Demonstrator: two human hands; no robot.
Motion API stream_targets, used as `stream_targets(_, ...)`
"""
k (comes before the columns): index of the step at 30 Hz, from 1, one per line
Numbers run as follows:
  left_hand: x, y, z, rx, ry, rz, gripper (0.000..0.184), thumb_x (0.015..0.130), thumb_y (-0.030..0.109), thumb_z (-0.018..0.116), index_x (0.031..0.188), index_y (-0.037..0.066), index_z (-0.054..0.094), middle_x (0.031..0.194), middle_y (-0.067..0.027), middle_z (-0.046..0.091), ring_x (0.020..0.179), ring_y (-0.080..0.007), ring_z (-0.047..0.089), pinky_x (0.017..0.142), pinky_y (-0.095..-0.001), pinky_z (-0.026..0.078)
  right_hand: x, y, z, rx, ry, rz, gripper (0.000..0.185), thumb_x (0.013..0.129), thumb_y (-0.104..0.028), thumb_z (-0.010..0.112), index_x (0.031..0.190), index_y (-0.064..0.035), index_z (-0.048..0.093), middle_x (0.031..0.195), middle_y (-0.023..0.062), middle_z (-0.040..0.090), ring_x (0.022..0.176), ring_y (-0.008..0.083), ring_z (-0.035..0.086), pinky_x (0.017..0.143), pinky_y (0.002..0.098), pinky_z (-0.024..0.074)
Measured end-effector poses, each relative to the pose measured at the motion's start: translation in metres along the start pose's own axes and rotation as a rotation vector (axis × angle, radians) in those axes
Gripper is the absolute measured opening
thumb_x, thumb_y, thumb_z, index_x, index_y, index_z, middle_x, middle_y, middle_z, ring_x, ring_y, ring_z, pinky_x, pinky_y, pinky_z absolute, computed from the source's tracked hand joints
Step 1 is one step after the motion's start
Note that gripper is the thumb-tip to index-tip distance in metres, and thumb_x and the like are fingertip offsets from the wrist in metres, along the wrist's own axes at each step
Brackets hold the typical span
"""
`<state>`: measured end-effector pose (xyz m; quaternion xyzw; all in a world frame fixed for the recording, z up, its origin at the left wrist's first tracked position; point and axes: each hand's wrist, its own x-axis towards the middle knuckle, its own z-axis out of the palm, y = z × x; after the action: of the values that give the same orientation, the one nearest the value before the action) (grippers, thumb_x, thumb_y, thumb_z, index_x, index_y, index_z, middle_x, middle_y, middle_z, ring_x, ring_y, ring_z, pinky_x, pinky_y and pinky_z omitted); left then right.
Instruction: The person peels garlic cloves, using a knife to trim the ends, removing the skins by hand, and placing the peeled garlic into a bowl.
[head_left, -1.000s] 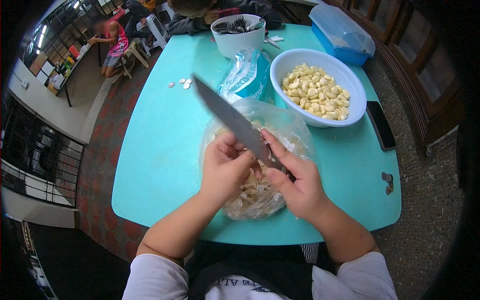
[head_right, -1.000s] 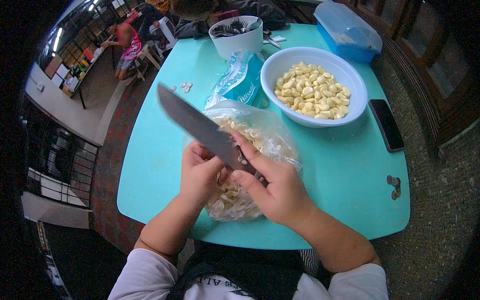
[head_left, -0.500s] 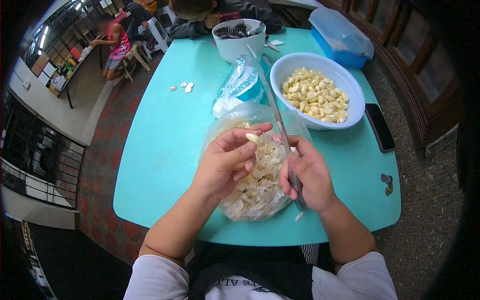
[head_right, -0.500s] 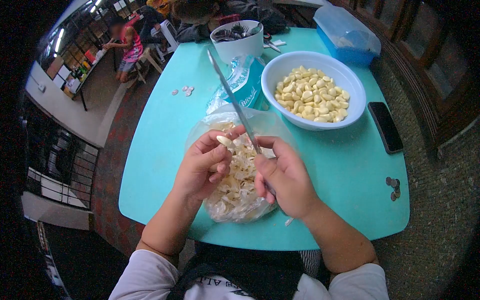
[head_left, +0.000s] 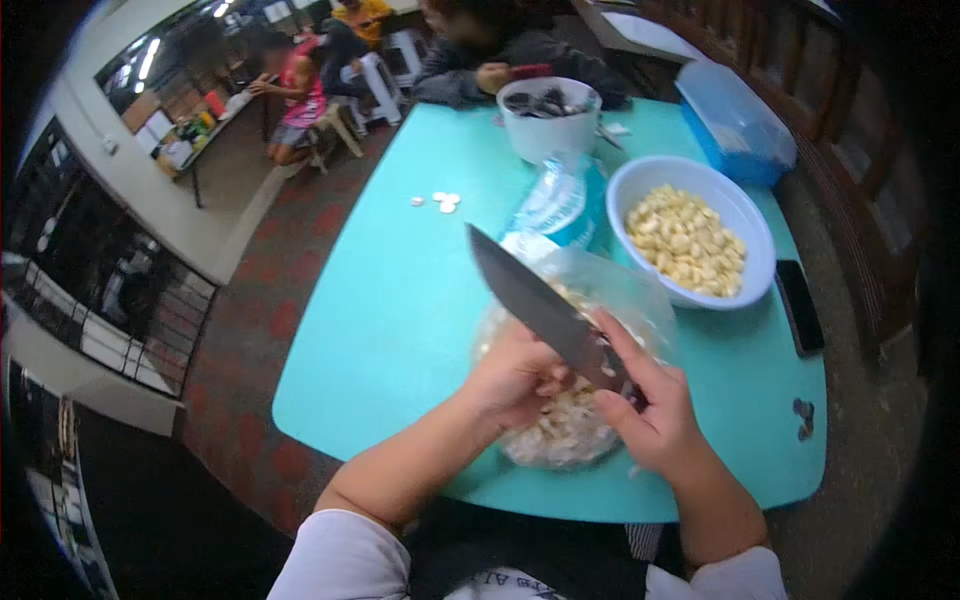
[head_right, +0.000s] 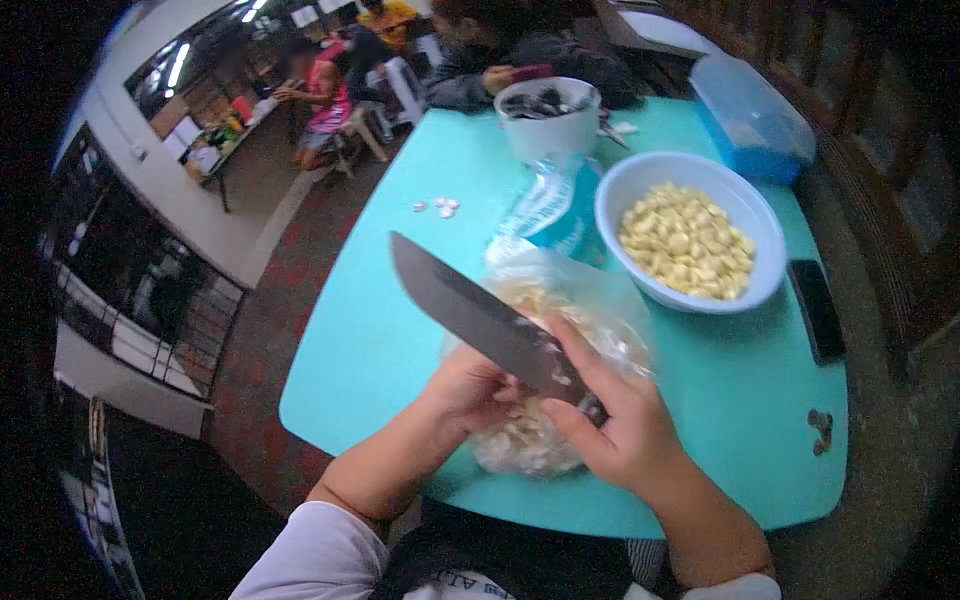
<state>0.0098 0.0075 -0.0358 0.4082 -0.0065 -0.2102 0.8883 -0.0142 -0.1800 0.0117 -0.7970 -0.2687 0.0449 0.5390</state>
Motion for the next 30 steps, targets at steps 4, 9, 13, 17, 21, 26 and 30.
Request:
stream_targets(4, -0.004, 0.008, 0.008, -0.056, 0.015, -0.03, 0.013, 0.081, 0.004, 0.059, 0.094, 0.003, 0.058, 0.079, -0.0023, 0.06, 0.051, -0.0038, 0.042, 0.041, -0.0165, 0.029, 0.002, 0.001, 0.005, 0.014, 0.021, -0.037, 0.06, 0.08, -0.008, 0.058, 0.137, -0.0029, 0.038, 0.099, 0.0201, 0.064, 0.078, 0.0221, 0.064, 0.073, 0.0303, 0.0484)
stream_targets(9, -0.004, 0.01, 0.005, -0.105, -0.107, -0.028, 0.012, 0.085, 0.005, 0.058, 0.097, 0.006, 0.058, 0.084, -0.0013, 0.062, 0.054, -0.0026, 0.045, 0.041, -0.0154, 0.029, 0.002, 0.007, 0.007, 0.09, 0.022, -0.053, 0.06, 0.081, -0.007, 0.057, 0.137, -0.0018, 0.037, 0.108, 0.0219, 0.061, 0.09, 0.0238, 0.063, 0.082, 0.0304, 0.0461)
stream_targets(13, -0.003, 0.01, 0.004, -0.109, -0.125, -0.035, 0.013, 0.086, 0.005, 0.057, 0.099, 0.008, 0.057, 0.088, -0.0012, 0.064, 0.055, -0.0022, 0.046, 0.042, -0.0146, 0.029, 0.001, 0.004, 0.007, 0.148, -0.004, 0.027, 0.061, 0.081, -0.006, 0.057, 0.137, -0.0007, 0.036, 0.113, 0.0229, 0.059, 0.1, 0.0266, 0.061, 0.088, 0.0309, 0.0435)
stream_targets(17, 0.0, 0.01, 0.003, -0.087, -0.102, -0.039, 0.012, 0.086, 0.005, 0.057, 0.099, 0.008, 0.058, 0.085, 0.0005, 0.063, 0.053, -0.0014, 0.043, 0.041, -0.0154, 0.028, 0.001, 0.002, 0.006, 0.112, -0.007, 0.012, 0.061, 0.08, -0.006, 0.056, 0.138, -0.0005, 0.035, 0.115, 0.0234, 0.058, 0.099, 0.0254, 0.06, 0.087, 0.0303, 0.0435)
stream_targets(21, 0.001, 0.007, -0.002, -0.117, -0.158, -0.028, 0.013, 0.087, 0.005, 0.057, 0.099, 0.008, 0.058, 0.081, 0.0023, 0.06, 0.05, -0.0009, 0.038, 0.042, -0.0164, 0.028, 0.0, 0.0, 0.006, 0.158, -0.013, 0.03, 0.062, 0.081, -0.008, 0.056, 0.138, -0.0001, 0.035, 0.114, 0.0232, 0.058, 0.096, 0.0223, 0.059, 0.087, 0.0302, 0.043)
stream_targets(26, 0.0, 0.008, 0.0, -0.127, -0.152, -0.04, 0.011, 0.087, 0.006, 0.057, 0.098, 0.008, 0.058, 0.08, 0.0026, 0.06, 0.048, -0.001, 0.036, 0.043, -0.0165, 0.028, -0.002, -0.001, 0.004, 0.192, -0.031, 0.109, 0.061, 0.082, -0.012, 0.056, 0.137, 0.0008, 0.035, 0.11, 0.0234, 0.06, 0.097, 0.0224, 0.059, 0.089, 0.0308, 0.0417)
stream_targets(30, 0.0, 0.008, 0.001, -0.115, -0.124, -0.059, 0.009, 0.088, 0.007, 0.057, 0.097, 0.008, 0.059, 0.079, 0.0021, 0.06, 0.048, -0.0011, 0.037, 0.042, -0.016, 0.029, -0.001, 0.002, 0.005, 0.186, -0.02, 0.067, 0.059, 0.084, -0.015, 0.055, 0.137, 0.0014, 0.036, 0.107, 0.0242, 0.061, 0.099, 0.024, 0.06, 0.089, 0.0304, 0.0415)
